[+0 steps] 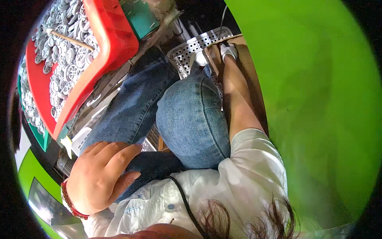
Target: Removing small white components from an injection molding machine and placing them into a collection bin.
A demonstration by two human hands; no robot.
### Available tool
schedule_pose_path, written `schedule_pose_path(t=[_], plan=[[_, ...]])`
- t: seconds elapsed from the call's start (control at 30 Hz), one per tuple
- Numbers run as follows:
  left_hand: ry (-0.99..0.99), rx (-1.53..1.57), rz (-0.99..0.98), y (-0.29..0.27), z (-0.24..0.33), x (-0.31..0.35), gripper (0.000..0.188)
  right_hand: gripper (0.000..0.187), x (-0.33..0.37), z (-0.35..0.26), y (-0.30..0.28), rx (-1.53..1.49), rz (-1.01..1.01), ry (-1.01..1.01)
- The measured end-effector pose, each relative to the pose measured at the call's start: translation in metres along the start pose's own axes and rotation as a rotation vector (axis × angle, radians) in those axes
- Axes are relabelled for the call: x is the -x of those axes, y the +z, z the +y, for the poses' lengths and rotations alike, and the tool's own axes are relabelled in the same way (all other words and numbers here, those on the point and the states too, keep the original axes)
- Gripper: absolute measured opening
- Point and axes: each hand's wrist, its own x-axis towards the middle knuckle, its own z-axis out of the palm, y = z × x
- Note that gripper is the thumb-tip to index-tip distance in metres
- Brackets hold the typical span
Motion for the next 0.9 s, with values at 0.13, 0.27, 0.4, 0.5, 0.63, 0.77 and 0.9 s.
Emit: schedule_pose_path(t=[0.13, 0.27, 0.4, 0.5, 0.63, 0.77, 0.9], plan=[[-0.005, 0.000, 0.012, 0.001, -0.001, 0.001, 0.039, 0.042, -0.028, 0.021, 0.037, -0.001, 0.130, 0.045], [0.002, -0.017, 0.002, 0.002, -0.002, 0.002, 0.037, 0.035, -0.045, 0.032, 0.053, 0.053, 0.076, -0.160], [0.014, 0.007, 0.033, 0.003, -0.003, 0.003, 0.037, 0.034, -0.029, 0.028, 0.041, -0.072, 0.138, -0.059], [0.004, -0.001, 0.019, 0.002, -0.003, 0.003, 0.037, 0.034, -0.013, 0.018, 0.030, -0.040, 0.202, -0.072], [0.000, -0.003, 0.008, 0.002, -0.003, 0.003, 0.037, 0.036, -0.010, 0.011, 0.023, -0.037, 0.109, -0.176], [-0.013, -0.003, -0.012, 0.002, -0.003, 0.003, 0.037, 0.040, -0.013, 0.012, 0.021, 0.019, 0.162, -0.129], [-0.005, 0.003, 0.010, 0.003, -0.003, 0.002, 0.037, 0.041, -0.005, 0.005, 0.020, 0.098, 0.175, -0.145]])
